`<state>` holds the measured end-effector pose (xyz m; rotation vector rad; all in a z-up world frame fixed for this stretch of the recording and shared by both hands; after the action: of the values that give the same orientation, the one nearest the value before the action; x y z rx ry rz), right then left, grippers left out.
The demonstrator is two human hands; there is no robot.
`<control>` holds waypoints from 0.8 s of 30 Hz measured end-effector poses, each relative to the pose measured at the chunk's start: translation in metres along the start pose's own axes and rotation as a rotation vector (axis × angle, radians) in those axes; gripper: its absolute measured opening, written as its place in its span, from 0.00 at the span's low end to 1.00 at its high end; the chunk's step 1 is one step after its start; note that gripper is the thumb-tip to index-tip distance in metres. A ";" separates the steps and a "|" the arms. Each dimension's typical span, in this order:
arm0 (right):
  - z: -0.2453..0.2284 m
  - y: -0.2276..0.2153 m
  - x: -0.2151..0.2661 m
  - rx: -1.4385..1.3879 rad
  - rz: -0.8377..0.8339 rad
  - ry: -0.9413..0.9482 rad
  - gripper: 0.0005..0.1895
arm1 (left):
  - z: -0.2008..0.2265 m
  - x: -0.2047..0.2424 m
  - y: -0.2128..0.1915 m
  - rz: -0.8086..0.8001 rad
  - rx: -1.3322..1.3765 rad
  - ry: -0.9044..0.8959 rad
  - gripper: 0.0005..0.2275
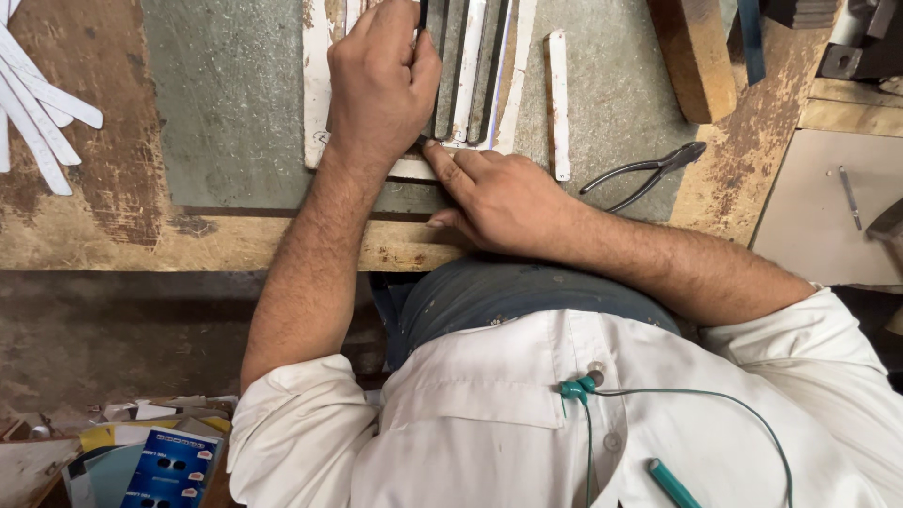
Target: The person uses a manual press to bend a metal strip into a U-shape, then uses pliers to refine the bend. They inspect the piece and place it into a wooden jig alongside other similar parts.
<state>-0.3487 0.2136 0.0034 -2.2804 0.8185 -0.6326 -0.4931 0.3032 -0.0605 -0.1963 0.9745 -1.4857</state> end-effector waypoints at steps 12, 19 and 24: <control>0.105 -0.103 0.079 0.667 0.790 0.161 0.24 | -0.008 -0.003 0.005 -0.026 0.060 0.023 0.07; 0.161 -0.109 0.090 0.289 0.680 0.462 0.25 | -0.013 -0.003 0.011 0.019 0.055 0.060 0.06; 0.134 -0.116 0.100 -0.364 0.854 0.087 0.22 | -0.018 0.001 0.020 0.032 0.089 0.042 0.05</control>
<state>-0.1534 0.2685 0.0137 -1.9132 1.9106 -0.1854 -0.4908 0.3131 -0.0854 -0.0859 0.9389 -1.5058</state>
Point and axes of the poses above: each hand's wrist, its own x-axis away from the middle knuckle, its own y-axis out of the palm, z = x × y, the point moved 3 cm from there along -x, towards the middle knuckle, and after that the axes turned 14 degrees about -x, right-handed, at the moved point
